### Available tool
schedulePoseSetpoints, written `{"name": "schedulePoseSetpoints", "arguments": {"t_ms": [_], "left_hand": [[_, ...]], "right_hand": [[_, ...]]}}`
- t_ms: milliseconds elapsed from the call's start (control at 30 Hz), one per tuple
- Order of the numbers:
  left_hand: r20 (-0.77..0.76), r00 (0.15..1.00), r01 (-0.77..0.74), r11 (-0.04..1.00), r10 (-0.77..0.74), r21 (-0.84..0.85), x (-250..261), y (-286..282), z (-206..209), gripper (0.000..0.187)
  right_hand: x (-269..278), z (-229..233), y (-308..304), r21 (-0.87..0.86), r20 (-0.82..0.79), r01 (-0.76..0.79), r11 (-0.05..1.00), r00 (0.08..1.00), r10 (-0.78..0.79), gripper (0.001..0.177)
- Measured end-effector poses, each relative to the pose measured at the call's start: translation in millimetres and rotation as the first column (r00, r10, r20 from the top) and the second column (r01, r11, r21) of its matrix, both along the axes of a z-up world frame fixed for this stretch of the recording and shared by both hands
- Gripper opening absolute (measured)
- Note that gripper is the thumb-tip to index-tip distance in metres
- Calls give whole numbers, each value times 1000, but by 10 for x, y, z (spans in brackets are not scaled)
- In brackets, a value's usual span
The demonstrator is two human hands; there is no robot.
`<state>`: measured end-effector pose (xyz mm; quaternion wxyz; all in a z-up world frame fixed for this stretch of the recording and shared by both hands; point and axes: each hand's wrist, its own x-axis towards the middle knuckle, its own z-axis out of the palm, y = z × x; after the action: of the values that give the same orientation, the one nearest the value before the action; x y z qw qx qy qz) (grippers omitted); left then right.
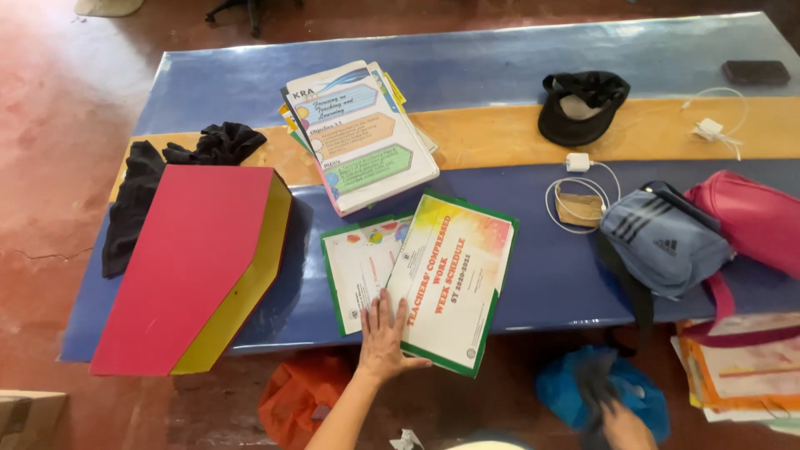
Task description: The person is cleaning the covers and interior of several folders using a cloth on a table.
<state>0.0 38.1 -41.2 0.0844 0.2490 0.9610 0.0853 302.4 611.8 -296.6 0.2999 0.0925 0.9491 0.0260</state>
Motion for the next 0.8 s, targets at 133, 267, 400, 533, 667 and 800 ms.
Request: {"name": "schedulePoseSetpoints", "arguments": {"t_ms": [133,267,400,533,667,800], "left_hand": [[-329,934,153,988,-141,11,31,-15,-179,167],[-57,996,79,994,-74,75,-41,20,-6,129],[-175,979,119,988,-100,100,-8,21,-252,83],[-71,997,14,963,5,268,0,-60,-239,88],[223,963,-270,512,152,815,-6,-179,-88,45],[788,553,-783,-152,272,603,125,-198,342,56]], "right_hand": [[404,350,-225,-595,-452,620,511,268,-851,48],[-427,1673,-854,-665,273,715,-214,-34,-961,72],[-1476,3423,-1842,-825,517,253,-505,-23,-856,58],[-1830,2306,-1249,-891,-163,307,335,473,-866,77],[-2446,3273,-1850,-864,500,89,-495,43,-865,56],[-2779,1845,-997,-447,-776,-112,887,543,-322,113]]}}
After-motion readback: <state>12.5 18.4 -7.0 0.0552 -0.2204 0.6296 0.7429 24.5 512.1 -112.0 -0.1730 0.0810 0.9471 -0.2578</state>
